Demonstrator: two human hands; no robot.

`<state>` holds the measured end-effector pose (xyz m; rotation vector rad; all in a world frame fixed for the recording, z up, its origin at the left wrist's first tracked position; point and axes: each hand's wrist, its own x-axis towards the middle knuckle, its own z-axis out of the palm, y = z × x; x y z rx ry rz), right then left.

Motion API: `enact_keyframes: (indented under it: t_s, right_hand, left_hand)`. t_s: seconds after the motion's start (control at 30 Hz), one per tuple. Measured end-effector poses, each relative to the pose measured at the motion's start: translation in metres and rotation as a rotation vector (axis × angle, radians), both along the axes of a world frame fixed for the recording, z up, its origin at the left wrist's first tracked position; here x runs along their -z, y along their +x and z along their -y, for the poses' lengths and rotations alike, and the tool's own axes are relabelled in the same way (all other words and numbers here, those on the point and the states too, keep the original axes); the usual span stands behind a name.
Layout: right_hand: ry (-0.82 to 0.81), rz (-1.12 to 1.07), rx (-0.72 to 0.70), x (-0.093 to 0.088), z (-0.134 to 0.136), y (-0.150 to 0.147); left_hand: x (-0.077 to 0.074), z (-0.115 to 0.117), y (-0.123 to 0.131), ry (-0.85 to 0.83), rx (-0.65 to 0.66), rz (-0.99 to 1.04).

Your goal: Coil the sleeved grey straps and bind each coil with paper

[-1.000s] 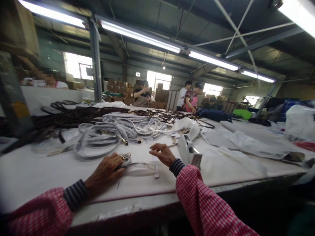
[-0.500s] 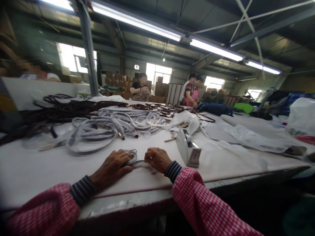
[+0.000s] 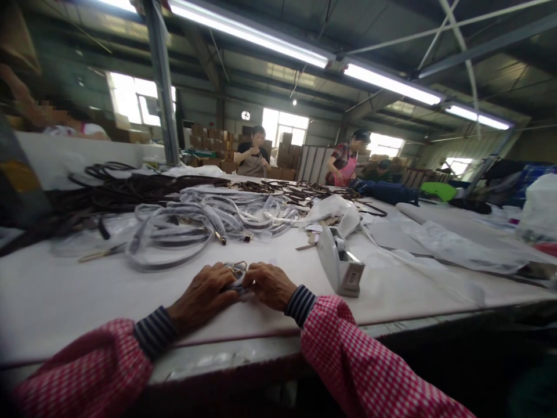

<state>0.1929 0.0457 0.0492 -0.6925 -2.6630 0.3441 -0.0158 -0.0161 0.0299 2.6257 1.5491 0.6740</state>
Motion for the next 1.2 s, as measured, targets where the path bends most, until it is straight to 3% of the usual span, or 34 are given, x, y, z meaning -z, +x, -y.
enact_keyframes:
  t_s: [0.33,0.6,0.9,1.07,1.13,1.2]
  right_hand:
    - [0.286,0.018,0.245,0.022,0.036,-0.016]
    - [0.269,-0.110,0.347,0.034,0.033,-0.024]
    - [0.141,-0.352,0.152,0.029,0.053,-0.041]
    - [-0.201,-0.483,0.133,0.014,0.039,-0.013]
    - [-0.200,-0.539,0.167,0.004,0.031,0.009]
    - [-0.086,-0.505,0.294,-0.007,0.022,0.033]
  left_hand:
    - [0.025,-0.011,-0.008,0.120,-0.001,0.015]
    - [0.018,-0.016,-0.018,-0.002,0.074,0.074]
    - [0.029,-0.018,-0.021,0.029,0.069,0.143]
    - [0.009,-0.012,-0.010,-0.097,-0.066,0.219]
    - [0.002,-0.012,-0.008,-0.137,-0.152,0.310]
    - [-0.003,-0.013,-0.009,-0.161,-0.187,0.423]
